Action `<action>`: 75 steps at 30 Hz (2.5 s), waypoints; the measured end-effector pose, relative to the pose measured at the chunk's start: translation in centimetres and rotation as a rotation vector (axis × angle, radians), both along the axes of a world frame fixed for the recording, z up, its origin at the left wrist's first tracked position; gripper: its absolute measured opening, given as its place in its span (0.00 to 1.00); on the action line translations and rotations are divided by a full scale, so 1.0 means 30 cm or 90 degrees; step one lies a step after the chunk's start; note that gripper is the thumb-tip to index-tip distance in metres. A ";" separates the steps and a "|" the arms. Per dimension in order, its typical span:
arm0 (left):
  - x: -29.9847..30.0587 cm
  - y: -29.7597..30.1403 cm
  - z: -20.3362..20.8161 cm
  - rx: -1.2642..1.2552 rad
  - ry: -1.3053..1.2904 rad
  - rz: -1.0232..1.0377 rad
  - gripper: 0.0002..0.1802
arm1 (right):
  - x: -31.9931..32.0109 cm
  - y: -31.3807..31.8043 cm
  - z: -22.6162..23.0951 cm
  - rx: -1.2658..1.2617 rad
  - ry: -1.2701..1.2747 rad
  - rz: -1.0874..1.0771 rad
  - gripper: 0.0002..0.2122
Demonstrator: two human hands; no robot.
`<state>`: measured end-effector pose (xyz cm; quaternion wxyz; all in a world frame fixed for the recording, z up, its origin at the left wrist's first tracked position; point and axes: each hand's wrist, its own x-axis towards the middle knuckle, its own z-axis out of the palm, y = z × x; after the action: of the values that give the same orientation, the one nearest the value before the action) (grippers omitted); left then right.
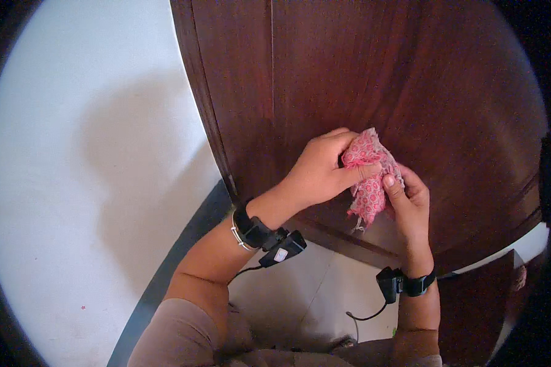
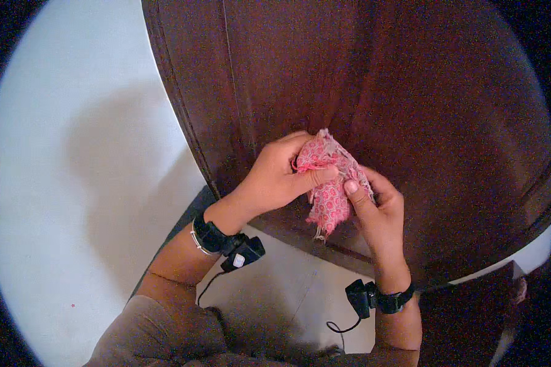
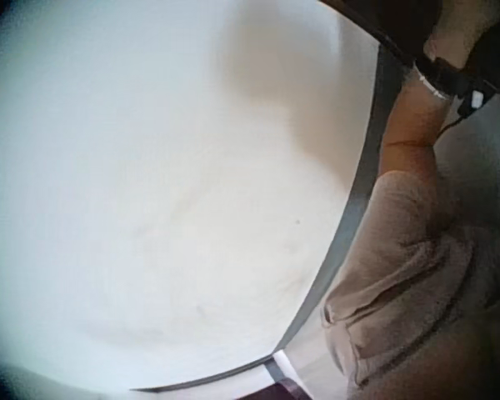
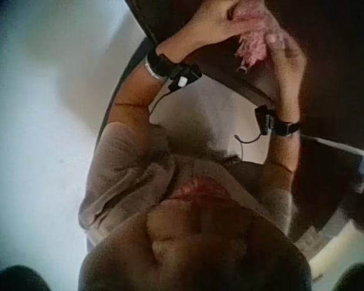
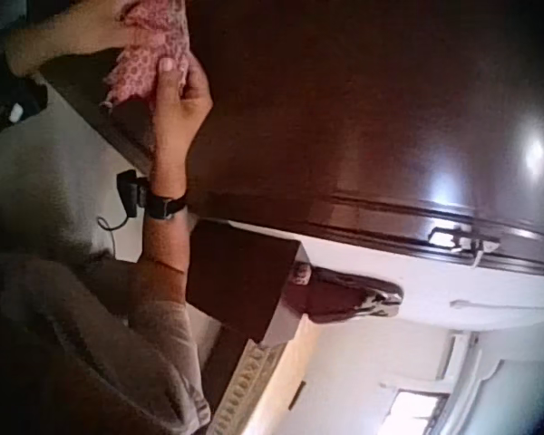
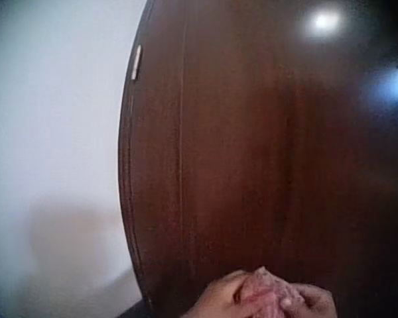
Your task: Cleaning a wooden door by wiping it with a pink cloth.
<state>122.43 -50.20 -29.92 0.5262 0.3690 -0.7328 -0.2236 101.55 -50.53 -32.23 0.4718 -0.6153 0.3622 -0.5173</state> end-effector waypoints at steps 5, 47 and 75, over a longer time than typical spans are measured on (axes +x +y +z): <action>-0.019 -0.031 -0.024 0.129 0.125 -0.156 0.25 | -0.028 -0.035 0.004 -0.024 -0.045 0.011 0.13; -0.046 -0.024 0.016 0.236 0.267 -0.238 0.26 | 0.043 0.017 0.051 -0.045 -0.214 -0.028 0.15; 0.370 -0.151 -0.294 -0.519 -0.278 0.342 0.18 | -0.022 0.020 0.019 -0.039 -0.128 0.027 0.08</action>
<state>133.52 -54.74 -38.74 0.5007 0.3473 -0.7325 0.3035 100.90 -49.91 -31.67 0.4972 -0.5821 0.2840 -0.5774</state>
